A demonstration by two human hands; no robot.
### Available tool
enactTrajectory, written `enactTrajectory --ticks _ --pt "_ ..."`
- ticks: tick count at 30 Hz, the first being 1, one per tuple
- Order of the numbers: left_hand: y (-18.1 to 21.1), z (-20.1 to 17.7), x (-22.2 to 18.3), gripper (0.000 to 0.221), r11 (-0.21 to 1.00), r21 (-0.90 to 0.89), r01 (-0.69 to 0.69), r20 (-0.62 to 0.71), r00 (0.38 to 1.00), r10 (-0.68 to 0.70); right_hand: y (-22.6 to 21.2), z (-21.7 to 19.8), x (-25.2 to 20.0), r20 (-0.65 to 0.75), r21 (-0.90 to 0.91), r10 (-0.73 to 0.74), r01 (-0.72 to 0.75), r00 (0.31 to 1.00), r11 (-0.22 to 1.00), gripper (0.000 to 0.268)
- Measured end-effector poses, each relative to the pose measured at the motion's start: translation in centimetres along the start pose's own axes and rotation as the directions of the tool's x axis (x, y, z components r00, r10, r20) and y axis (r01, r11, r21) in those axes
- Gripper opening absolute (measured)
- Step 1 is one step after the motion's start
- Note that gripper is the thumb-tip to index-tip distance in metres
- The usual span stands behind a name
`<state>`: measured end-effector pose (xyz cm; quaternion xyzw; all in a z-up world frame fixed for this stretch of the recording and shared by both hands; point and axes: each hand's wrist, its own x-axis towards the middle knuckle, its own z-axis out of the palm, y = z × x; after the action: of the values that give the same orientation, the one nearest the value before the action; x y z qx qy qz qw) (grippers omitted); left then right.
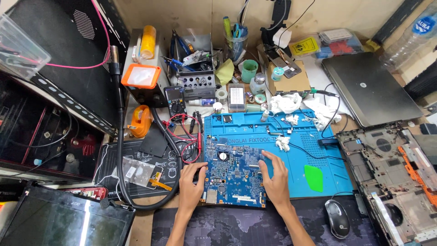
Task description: Diagnosing and repairing a laptop motherboard by removing the fan and testing circuits with a multimeter.
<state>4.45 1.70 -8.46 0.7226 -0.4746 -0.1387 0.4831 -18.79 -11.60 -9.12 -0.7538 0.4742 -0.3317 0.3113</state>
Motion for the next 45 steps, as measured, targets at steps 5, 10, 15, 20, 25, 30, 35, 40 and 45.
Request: enactTrajectory --ticks 5,10,15,20,25,30,35,40,45 --pt "-0.1 0.0 0.0 0.026 1.0 -0.018 0.009 0.002 1.0 -0.009 0.7 0.4 -0.1 -0.099 -0.076 -0.018 0.011 0.995 0.997 0.038" --pt "-0.3 -0.1 -0.2 0.023 0.999 -0.048 -0.018 0.008 1.0 0.018 0.4 -0.1 0.1 -0.095 -0.018 -0.08 0.079 0.992 0.997 0.035" --pt "-0.3 -0.2 -0.2 0.019 0.997 -0.068 -0.032 0.01 0.999 0.033 -0.1 -0.5 0.1 -0.057 0.069 -0.03 0.034 0.998 0.997 0.037" --pt "0.0 -0.3 -0.2 0.017 0.994 -0.089 -0.067 0.012 0.998 0.069 0.2 -0.5 0.0 -0.063 0.094 0.027 -0.021 0.998 0.995 0.037" --pt "0.0 -0.2 -0.3 0.016 0.991 -0.089 -0.096 0.022 0.995 0.098 -0.3 -1.0 0.0 -0.051 0.181 0.101 -0.09 0.994 0.979 0.039" --pt "0.3 0.0 -0.2 0.018 0.997 -0.07 -0.029 0.003 1.0 0.029 -0.3 -1.2 0.2 -0.071 0.252 0.094 -0.073 0.993 0.965 0.034" --pt "0.1 0.1 -0.4 0.021 0.997 -0.067 0.032 0.004 0.999 -0.031 0.0 -1.3 0.1 -0.07 0.317 0.072 -0.046 0.995 0.947 0.033" --pt "-0.2 0.4 -0.5 0.023 0.997 -0.067 0.042 -0.014 0.999 -0.043 0.0 -1.3 0.1 -0.09 0.387 0.051 -0.013 0.995 0.922 0.03" --pt "-0.7 0.5 -0.4 0.023 0.997 -0.076 0.007 -0.104 0.994 -0.015 0.2 -1.2 0.1 -0.057 0.334 0.057 -0.035 0.997 0.942 0.032"
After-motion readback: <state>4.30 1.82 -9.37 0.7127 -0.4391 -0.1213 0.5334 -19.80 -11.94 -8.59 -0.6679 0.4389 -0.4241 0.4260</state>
